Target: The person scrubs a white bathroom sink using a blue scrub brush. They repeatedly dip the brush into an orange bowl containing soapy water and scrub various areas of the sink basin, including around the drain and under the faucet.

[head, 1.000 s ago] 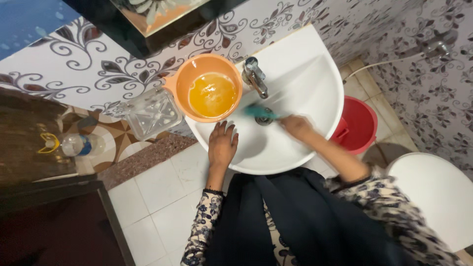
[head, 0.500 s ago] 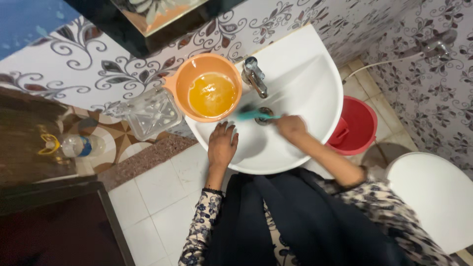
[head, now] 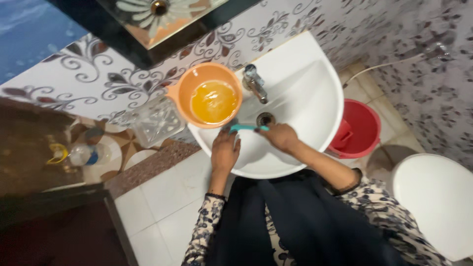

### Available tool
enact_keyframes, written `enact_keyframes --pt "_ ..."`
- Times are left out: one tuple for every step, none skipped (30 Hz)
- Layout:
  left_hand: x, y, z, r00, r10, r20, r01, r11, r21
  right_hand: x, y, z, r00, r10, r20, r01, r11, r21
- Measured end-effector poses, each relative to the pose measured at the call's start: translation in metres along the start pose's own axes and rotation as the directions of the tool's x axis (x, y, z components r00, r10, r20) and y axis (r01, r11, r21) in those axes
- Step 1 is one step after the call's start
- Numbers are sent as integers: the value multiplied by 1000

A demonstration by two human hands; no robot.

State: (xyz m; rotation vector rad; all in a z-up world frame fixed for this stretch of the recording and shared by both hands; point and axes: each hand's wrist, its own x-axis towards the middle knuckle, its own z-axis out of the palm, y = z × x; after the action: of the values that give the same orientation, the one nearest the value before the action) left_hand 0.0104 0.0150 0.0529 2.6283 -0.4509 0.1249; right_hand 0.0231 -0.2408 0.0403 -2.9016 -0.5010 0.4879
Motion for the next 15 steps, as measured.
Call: enact_keyframes --pt "3 -1 1 1000 -7 17 7 1000 -4 5 8 -10 998 48 41 -48 999 -19" --pt "4 -2 1 999 -15 33 15 1000 -8 7 19 -21 992 97 82 -94 995 -41" --pt "5 -2 1 1000 -21 20 21 1000 -15 -2 44 -37 995 94 -46 -95 995 -26" --pt "6 -3 -1 1000 -27 7 27 999 -22 -17 71 -56 981 91 -173 -94 996 -10" --pt "5 -2 -1 999 -37 -5 37 999 -34 -32 91 -74 963 156 -222 -183 977 -106" --pt "5 -3 -2 999 -46 -6 45 998 -31 -50 110 -93 937 345 -60 -349 934 -75" --pt "5 -3 -1 999 -54 -8 53 998 -32 -68 117 -102 908 410 -86 -418 900 -124" --pt "5 -3 -1 998 -62 -9 62 998 -33 -80 118 -106 874 472 -115 -485 858 -171" --pt "6 -2 -2 997 -71 -21 70 997 -44 -74 114 -104 888 452 -80 -459 877 -144" --pt "8 -1 -3 996 -81 -34 79 995 -56 -61 105 -94 901 432 -46 -434 894 -115" --pt "7 0 -4 996 -83 -39 80 994 -68 -49 94 -79 909 417 -10 -417 906 -81" --pt "6 1 -5 996 -83 -26 81 994 -70 -34 74 -59 961 267 -76 -274 958 -87" --pt "6 2 -7 996 -82 -16 81 994 -72 -17 50 -39 974 225 -8 -226 973 -58" --pt "7 3 -8 997 -81 -6 80 994 -74 -4 30 -26 989 140 38 -131 975 -178" --pt "6 3 -8 998 -63 -15 62 996 -66 2 19 -20 990 142 24 -140 987 -83"
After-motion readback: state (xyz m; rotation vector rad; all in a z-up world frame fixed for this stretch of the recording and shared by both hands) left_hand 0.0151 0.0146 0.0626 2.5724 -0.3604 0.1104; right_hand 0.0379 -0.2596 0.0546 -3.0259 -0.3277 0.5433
